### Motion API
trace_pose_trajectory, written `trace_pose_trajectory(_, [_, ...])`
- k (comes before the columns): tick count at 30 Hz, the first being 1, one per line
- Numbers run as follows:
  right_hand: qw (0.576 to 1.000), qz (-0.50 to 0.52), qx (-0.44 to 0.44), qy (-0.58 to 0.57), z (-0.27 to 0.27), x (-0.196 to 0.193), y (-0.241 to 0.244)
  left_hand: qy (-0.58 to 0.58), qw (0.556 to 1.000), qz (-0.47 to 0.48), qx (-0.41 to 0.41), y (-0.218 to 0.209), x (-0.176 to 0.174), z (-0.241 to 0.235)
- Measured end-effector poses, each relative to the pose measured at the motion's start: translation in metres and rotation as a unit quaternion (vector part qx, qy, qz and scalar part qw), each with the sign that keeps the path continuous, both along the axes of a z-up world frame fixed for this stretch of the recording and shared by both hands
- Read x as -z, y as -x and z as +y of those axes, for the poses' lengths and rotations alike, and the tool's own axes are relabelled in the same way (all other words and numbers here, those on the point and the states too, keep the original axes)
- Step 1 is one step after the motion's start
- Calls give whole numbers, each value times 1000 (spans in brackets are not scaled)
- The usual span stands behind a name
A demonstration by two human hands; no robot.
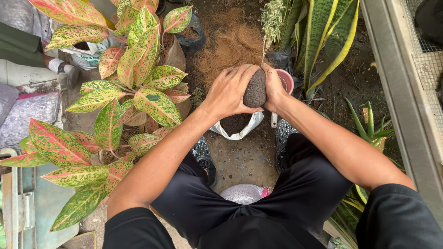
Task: The person sits on the ground and repeatedly wraps a small plant's root ball with soil and fibrous material by hand. They add soil from a white bag and press it around the roots, occasionally dipping the root ball into a pink cup of water.
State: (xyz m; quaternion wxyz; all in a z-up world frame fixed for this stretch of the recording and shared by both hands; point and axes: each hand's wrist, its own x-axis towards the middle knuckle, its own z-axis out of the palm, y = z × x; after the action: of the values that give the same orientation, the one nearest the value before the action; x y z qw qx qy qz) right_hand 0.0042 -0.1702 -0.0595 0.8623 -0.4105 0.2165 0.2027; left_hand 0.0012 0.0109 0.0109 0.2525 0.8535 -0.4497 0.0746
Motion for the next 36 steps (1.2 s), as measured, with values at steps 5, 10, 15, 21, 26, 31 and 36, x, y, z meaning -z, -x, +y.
trace_pose_trajectory(5, [996,-12,-12,84,-4,2,-7,13,1000,-21,-4,2,-3,-1])
trace_pose_trajectory(10, [999,-8,-17,49,-4,11,-9,-66,998,2,-10,2,-4,-3])
trace_pose_trajectory(15, [997,16,-21,66,-4,16,-10,-93,994,41,-35,3,0,-4])
trace_pose_trajectory(21, [995,4,-23,94,-3,18,-11,-70,997,12,-30,8,2,-8])
trace_pose_trajectory(26, [996,0,-26,87,-5,24,-8,-70,997,33,-25,8,11,-12])
trace_pose_trajectory(31, [997,-30,-42,63,-10,8,-6,-45,999,-1,-9,3,17,-14])
trace_pose_trajectory(36, [993,4,-87,80,-21,-32,-2,-28,1000,-10,-7,-2,15,-10])
